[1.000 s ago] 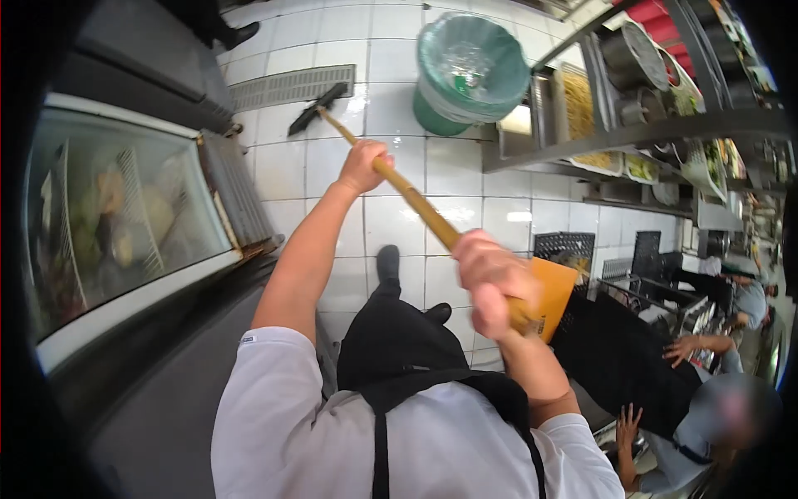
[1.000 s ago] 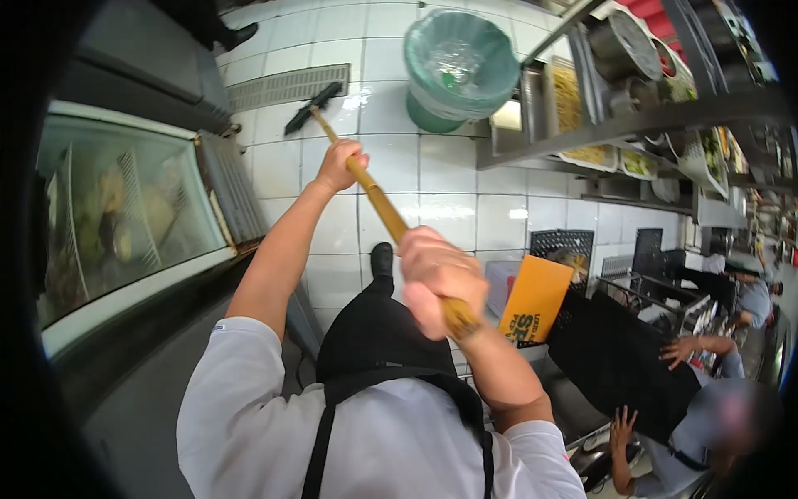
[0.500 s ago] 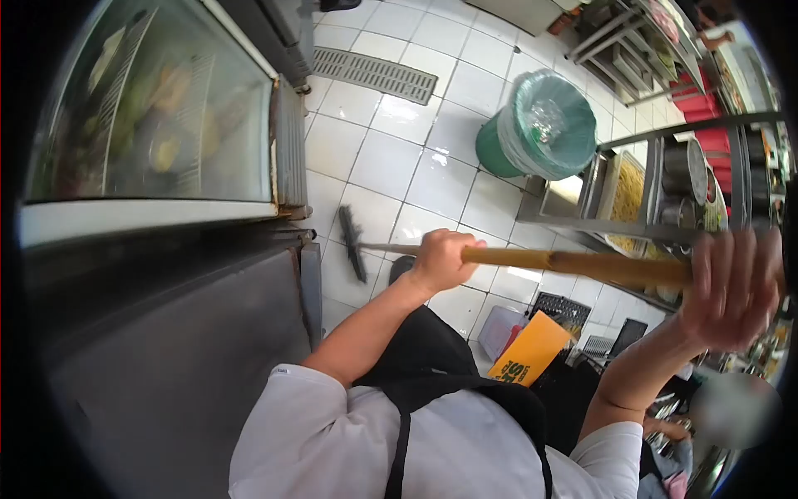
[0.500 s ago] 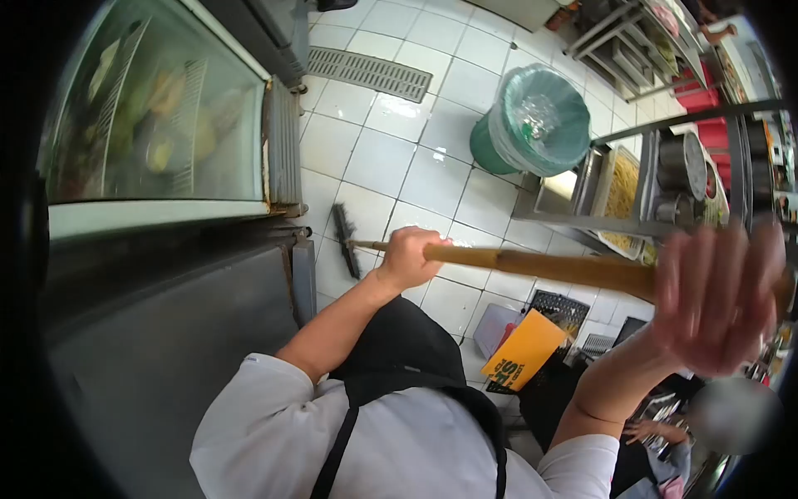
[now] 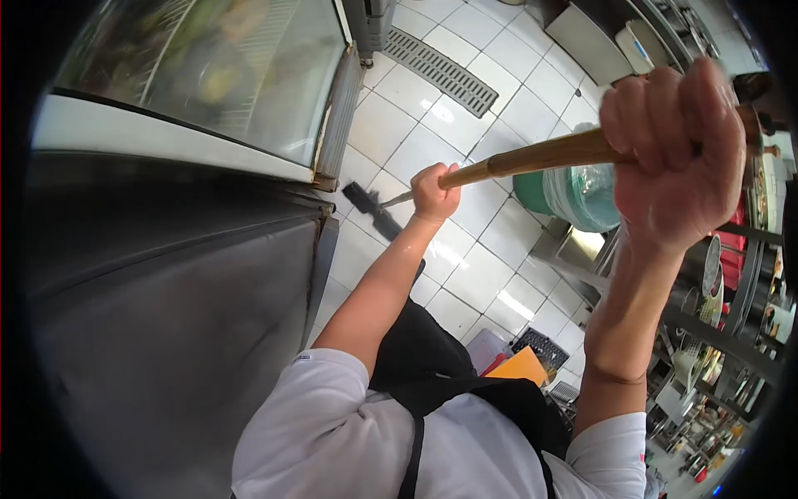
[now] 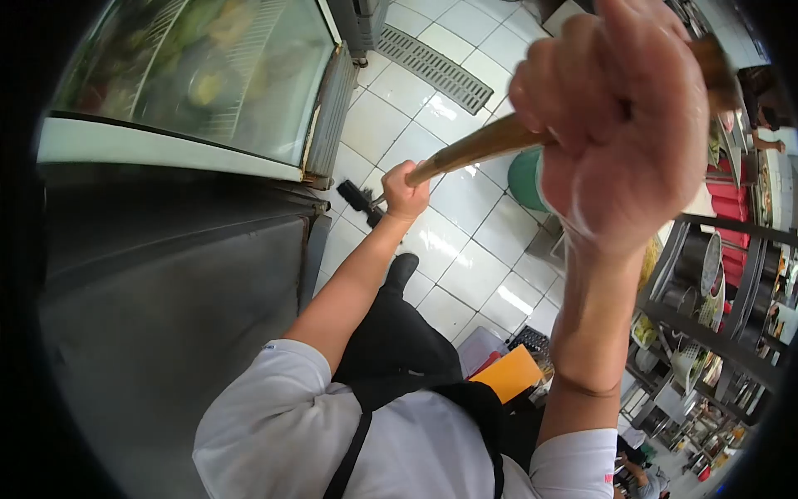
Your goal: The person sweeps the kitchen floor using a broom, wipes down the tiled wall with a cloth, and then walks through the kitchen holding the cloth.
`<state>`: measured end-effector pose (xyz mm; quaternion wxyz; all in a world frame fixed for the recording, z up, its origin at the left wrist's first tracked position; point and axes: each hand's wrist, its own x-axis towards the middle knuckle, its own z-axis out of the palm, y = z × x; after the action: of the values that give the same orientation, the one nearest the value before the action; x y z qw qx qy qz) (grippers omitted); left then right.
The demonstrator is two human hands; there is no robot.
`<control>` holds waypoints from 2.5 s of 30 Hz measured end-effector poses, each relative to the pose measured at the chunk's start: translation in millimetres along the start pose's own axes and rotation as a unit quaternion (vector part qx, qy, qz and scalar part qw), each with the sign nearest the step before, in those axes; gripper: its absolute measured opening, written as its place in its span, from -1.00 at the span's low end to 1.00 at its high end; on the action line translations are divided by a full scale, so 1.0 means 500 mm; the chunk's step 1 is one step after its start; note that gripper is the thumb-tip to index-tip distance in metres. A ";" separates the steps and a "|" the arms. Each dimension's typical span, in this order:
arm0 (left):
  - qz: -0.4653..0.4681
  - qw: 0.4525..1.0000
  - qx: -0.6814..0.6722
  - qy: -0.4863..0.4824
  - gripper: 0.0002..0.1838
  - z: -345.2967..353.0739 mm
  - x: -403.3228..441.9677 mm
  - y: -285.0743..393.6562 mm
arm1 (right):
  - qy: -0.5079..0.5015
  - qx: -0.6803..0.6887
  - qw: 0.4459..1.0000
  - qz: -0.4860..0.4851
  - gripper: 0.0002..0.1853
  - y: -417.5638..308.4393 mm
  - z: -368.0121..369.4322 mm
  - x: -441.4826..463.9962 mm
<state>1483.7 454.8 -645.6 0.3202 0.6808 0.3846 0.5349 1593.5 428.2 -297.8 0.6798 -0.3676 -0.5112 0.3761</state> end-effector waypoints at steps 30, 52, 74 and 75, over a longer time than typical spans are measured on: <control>0.010 0.975 -0.122 -0.183 -0.56 0.084 -0.085 0.216 | -0.031 0.031 0.987 -0.158 -0.64 -0.255 -0.101 -0.298; 0.035 0.949 -0.017 -0.312 -0.84 0.121 -0.072 -0.167 | 0.429 0.035 0.899 -0.079 -0.70 0.061 -0.197 -0.305; 0.191 0.762 -0.152 -0.600 -0.74 0.177 -0.111 0.264 | 0.369 -0.142 0.877 -0.275 -0.65 -0.301 -0.055 -0.631; 0.177 0.750 -0.184 -0.610 -0.72 0.154 -0.148 0.317 | 0.382 -0.164 0.868 -0.273 -0.67 -0.346 -0.029 -0.656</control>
<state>1577.7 309.7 -564.0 0.5056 0.8460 -0.1261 0.1130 1567.3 58.4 -285.3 0.8273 -0.4347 -0.3460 -0.0832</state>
